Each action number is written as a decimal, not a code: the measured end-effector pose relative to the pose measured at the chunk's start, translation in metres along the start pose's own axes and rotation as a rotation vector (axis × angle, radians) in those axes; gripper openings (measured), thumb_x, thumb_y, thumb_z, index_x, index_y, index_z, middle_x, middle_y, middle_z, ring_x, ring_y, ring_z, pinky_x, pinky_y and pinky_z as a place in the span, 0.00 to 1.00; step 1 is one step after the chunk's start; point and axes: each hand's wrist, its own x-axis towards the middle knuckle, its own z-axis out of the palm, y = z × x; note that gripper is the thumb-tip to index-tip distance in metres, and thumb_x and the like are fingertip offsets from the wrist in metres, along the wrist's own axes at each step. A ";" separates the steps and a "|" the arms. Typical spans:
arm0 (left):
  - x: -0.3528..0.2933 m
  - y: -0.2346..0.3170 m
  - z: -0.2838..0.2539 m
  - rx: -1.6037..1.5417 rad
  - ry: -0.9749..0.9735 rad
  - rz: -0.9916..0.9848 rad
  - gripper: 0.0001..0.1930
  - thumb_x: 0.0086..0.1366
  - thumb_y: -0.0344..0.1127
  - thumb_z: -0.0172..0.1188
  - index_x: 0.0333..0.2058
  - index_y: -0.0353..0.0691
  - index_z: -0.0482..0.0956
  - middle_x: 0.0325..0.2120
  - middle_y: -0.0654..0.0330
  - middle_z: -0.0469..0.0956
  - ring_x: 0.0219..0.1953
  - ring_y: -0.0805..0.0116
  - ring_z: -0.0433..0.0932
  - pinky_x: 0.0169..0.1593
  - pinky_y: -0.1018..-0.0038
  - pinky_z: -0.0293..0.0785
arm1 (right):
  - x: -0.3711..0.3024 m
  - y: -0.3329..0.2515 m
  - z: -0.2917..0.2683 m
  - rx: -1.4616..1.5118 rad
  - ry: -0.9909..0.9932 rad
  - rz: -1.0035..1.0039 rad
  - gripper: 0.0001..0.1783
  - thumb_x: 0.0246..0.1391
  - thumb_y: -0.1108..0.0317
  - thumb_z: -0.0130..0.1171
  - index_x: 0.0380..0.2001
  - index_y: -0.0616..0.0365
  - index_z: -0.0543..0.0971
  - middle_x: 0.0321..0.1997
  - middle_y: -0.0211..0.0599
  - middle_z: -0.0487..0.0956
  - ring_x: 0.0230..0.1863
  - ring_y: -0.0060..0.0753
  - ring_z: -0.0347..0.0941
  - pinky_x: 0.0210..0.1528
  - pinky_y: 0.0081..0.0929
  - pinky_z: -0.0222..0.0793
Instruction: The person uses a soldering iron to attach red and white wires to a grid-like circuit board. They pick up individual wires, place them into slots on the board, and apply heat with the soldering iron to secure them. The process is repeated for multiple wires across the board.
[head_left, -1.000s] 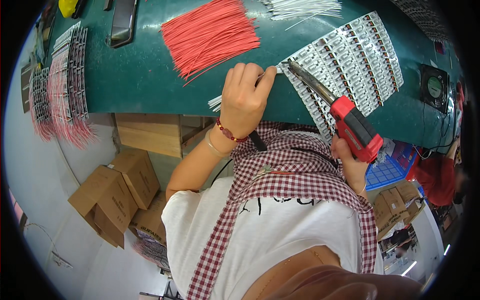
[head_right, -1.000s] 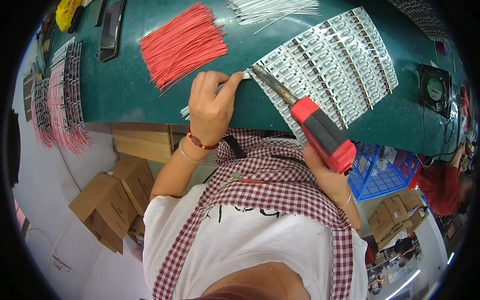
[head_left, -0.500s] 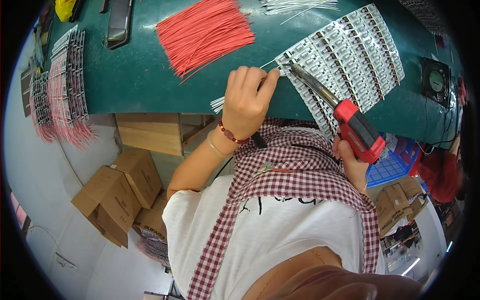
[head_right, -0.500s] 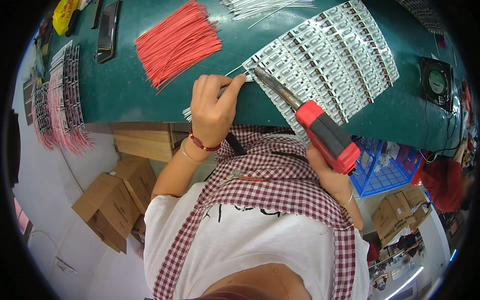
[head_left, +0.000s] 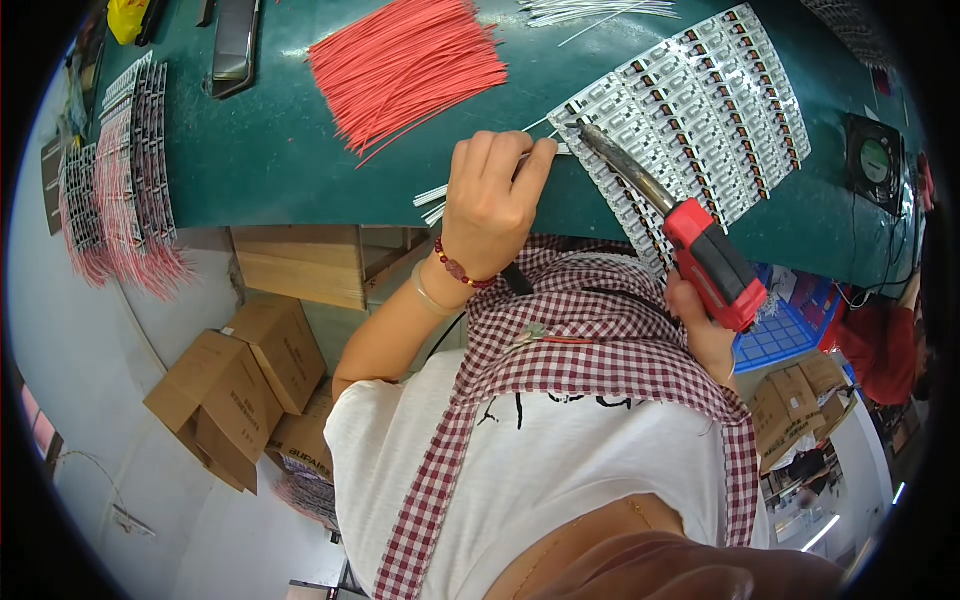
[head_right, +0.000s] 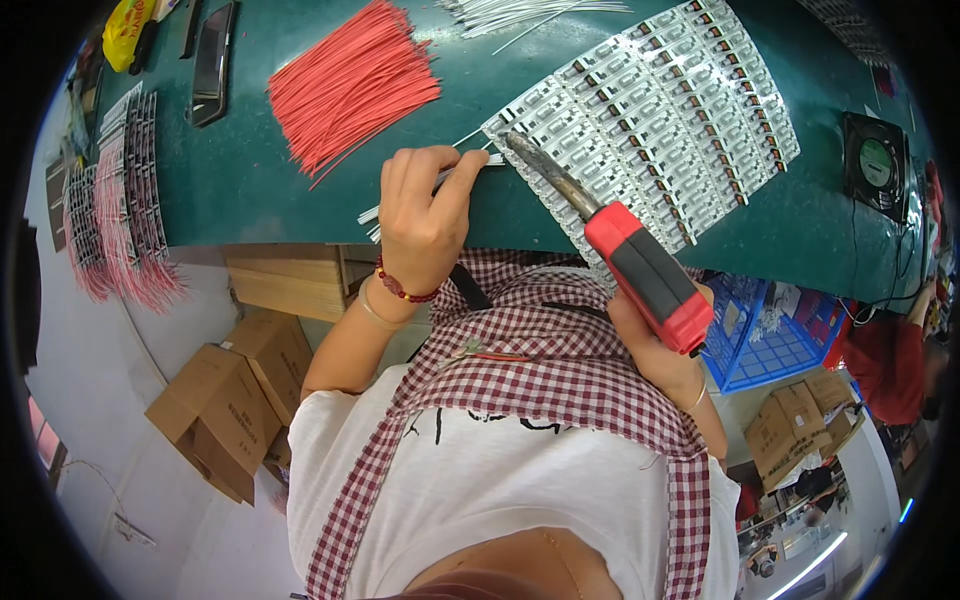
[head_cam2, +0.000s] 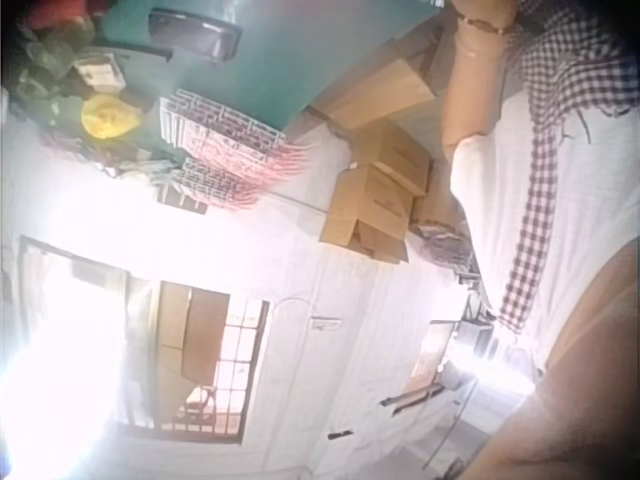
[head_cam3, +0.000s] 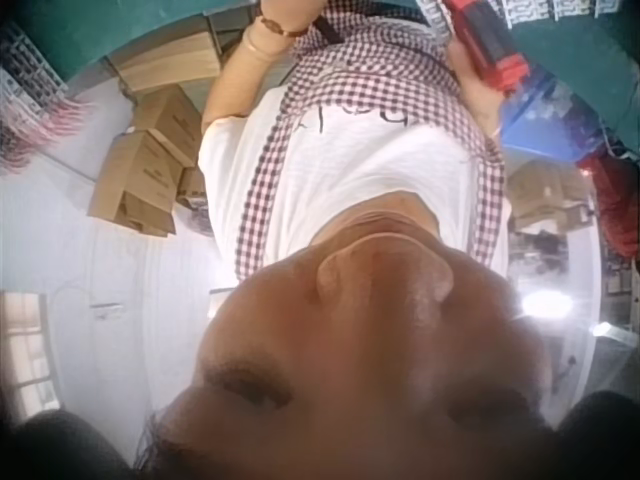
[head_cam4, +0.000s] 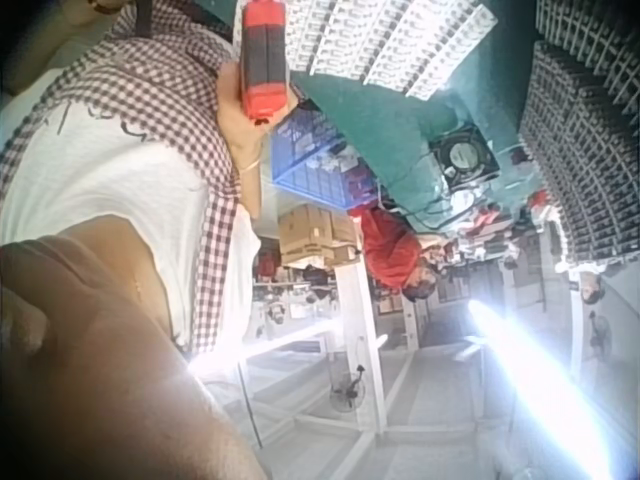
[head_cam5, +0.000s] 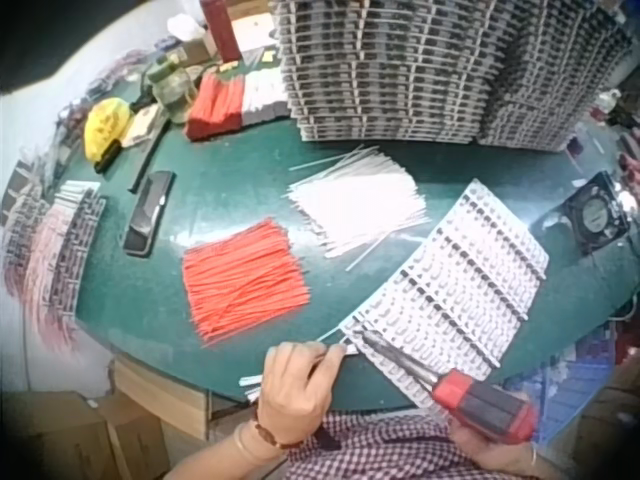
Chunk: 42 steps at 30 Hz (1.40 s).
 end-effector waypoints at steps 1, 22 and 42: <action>0.000 0.000 0.000 -0.003 0.000 0.001 0.15 0.48 0.21 0.62 0.37 0.38 0.82 0.30 0.61 0.73 0.29 0.65 0.70 0.33 0.70 0.64 | 0.001 0.000 0.001 0.009 0.004 -0.004 0.16 0.59 0.60 0.60 0.37 0.64 0.75 0.23 0.30 0.72 0.23 0.20 0.65 0.26 0.21 0.60; -0.001 0.000 0.000 0.002 0.004 -0.024 0.14 0.48 0.21 0.62 0.37 0.39 0.81 0.30 0.61 0.74 0.30 0.64 0.71 0.34 0.69 0.64 | 0.009 -0.007 -0.004 -0.237 -0.020 -0.082 0.14 0.40 0.76 0.65 0.35 0.59 0.81 0.29 0.39 0.78 0.27 0.38 0.77 0.30 0.28 0.71; 0.002 0.002 0.001 0.081 0.069 0.010 0.13 0.48 0.23 0.64 0.36 0.41 0.82 0.28 0.65 0.74 0.29 0.66 0.71 0.36 0.69 0.63 | -0.010 -0.006 -0.004 0.342 0.090 0.140 0.35 0.54 0.45 0.63 0.52 0.65 0.72 0.24 0.35 0.75 0.19 0.21 0.65 0.22 0.19 0.59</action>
